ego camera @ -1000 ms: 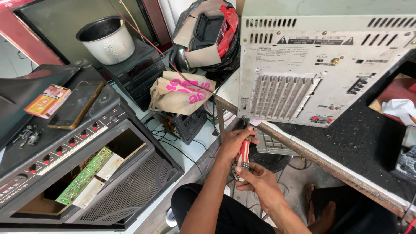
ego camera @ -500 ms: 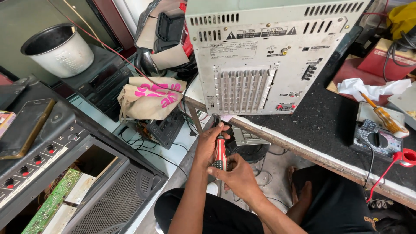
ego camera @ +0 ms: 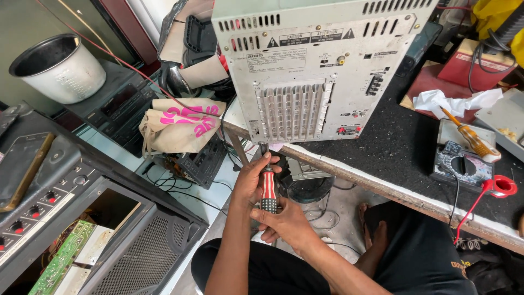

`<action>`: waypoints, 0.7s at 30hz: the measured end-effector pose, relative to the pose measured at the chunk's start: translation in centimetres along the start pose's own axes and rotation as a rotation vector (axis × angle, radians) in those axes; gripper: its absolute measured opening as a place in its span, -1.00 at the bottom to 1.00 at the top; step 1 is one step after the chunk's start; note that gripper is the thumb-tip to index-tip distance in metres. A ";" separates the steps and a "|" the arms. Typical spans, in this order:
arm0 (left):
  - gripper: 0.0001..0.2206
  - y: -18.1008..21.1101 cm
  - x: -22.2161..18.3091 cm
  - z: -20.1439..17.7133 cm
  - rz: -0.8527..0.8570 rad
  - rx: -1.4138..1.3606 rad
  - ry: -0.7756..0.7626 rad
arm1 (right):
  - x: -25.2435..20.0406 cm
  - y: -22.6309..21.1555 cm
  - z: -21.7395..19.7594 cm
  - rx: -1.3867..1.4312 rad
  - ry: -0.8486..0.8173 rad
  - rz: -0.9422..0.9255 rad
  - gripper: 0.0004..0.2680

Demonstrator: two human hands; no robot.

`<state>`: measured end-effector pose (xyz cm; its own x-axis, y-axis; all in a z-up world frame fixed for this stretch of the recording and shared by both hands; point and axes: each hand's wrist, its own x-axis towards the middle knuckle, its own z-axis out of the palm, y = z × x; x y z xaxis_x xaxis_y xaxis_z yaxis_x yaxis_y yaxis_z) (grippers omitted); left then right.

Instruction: The person is using a manual screwdriver to remove several screws from the back panel of an electronic device on a workbench.

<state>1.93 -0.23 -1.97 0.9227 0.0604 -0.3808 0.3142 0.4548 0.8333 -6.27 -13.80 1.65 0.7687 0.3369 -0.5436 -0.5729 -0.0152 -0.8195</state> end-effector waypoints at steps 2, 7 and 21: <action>-0.66 -0.4 0.7 -0.2 0.002 -0.003 0.000 | 0.1 0.7 -0.5 0.184 -0.137 -0.028 -0.64; -0.67 0.0 0.4 -0.4 0.023 0.026 -0.012 | 1.3 2.2 -2.1 0.578 -0.478 0.018 -0.71; -0.68 0.6 0.5 -0.3 0.065 -0.014 0.052 | 2.5 1.4 -2.1 0.258 -0.309 0.043 -0.59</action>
<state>2.52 0.39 -1.77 0.9281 0.1365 -0.3464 0.2501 0.4607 0.8516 -4.53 -14.94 -1.20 0.6430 0.6092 -0.4642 -0.6856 0.1876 -0.7034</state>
